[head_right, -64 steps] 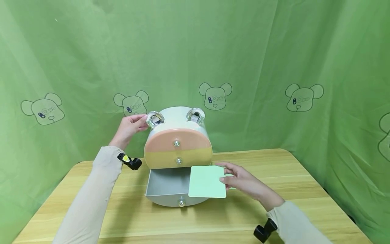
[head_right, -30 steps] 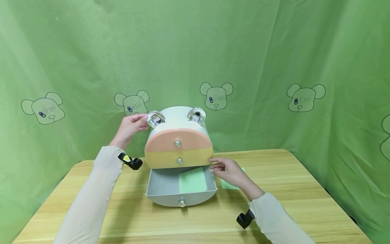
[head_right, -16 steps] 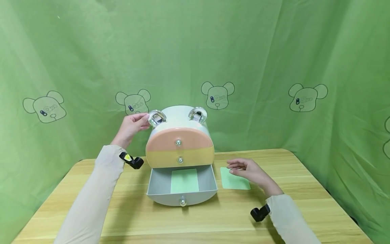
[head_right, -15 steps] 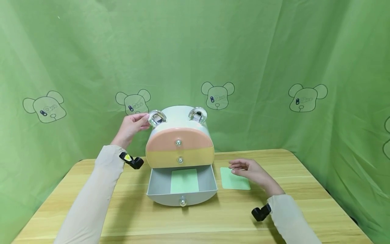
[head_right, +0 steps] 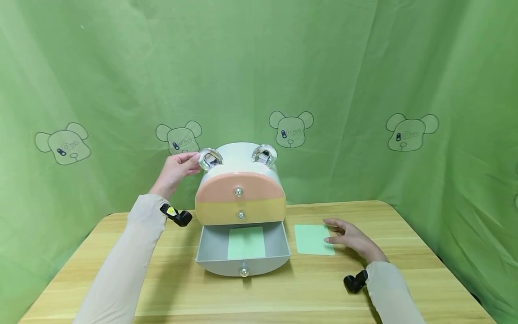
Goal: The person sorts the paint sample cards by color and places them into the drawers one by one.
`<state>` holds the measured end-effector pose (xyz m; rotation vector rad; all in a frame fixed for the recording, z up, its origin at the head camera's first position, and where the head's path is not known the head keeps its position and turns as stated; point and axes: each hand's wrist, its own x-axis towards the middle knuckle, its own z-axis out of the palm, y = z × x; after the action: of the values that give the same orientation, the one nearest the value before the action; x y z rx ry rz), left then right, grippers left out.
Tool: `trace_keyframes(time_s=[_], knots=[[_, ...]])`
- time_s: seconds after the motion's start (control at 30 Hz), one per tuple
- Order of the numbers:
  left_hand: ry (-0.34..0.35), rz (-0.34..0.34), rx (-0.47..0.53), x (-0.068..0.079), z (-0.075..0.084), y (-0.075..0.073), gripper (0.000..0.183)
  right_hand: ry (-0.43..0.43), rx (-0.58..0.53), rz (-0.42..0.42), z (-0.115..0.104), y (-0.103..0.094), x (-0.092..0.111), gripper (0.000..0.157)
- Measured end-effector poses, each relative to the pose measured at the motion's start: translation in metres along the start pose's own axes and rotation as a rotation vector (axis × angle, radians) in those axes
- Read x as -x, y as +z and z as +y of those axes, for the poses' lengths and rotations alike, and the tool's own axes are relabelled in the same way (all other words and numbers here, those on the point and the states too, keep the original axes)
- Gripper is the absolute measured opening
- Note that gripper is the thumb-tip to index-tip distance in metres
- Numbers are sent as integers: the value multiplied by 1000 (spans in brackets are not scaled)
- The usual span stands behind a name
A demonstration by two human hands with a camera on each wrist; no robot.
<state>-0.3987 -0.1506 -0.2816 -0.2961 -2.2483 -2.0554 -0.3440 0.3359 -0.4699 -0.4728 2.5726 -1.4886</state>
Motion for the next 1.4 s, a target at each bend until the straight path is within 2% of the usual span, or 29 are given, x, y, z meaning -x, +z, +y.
trace_keyframes(time_s=[0.2, 0.4, 0.63, 0.87, 1.13, 1.4], knots=[[4, 3, -1, -1, -3, 1, 32, -65, -61, -57, 15, 0, 5, 83], [10, 14, -11, -1, -4, 0, 34, -71, -15, -120, 14, 1, 3, 95], [4, 25, -9, -1, -3, -1, 34, -62, 55, -137, 13, 3, 3, 99], [-4, 26, -12, -1, -3, 1, 33, -59, 105, -134, 13, 2, 3, 100], [3, 20, 1, -3, -5, 1, 33, -77, 220, -118, 7, 2, 4, 96], [3, 20, 6, -3, -5, 1, 33, -107, 311, -53, 9, 8, 4, 93]])
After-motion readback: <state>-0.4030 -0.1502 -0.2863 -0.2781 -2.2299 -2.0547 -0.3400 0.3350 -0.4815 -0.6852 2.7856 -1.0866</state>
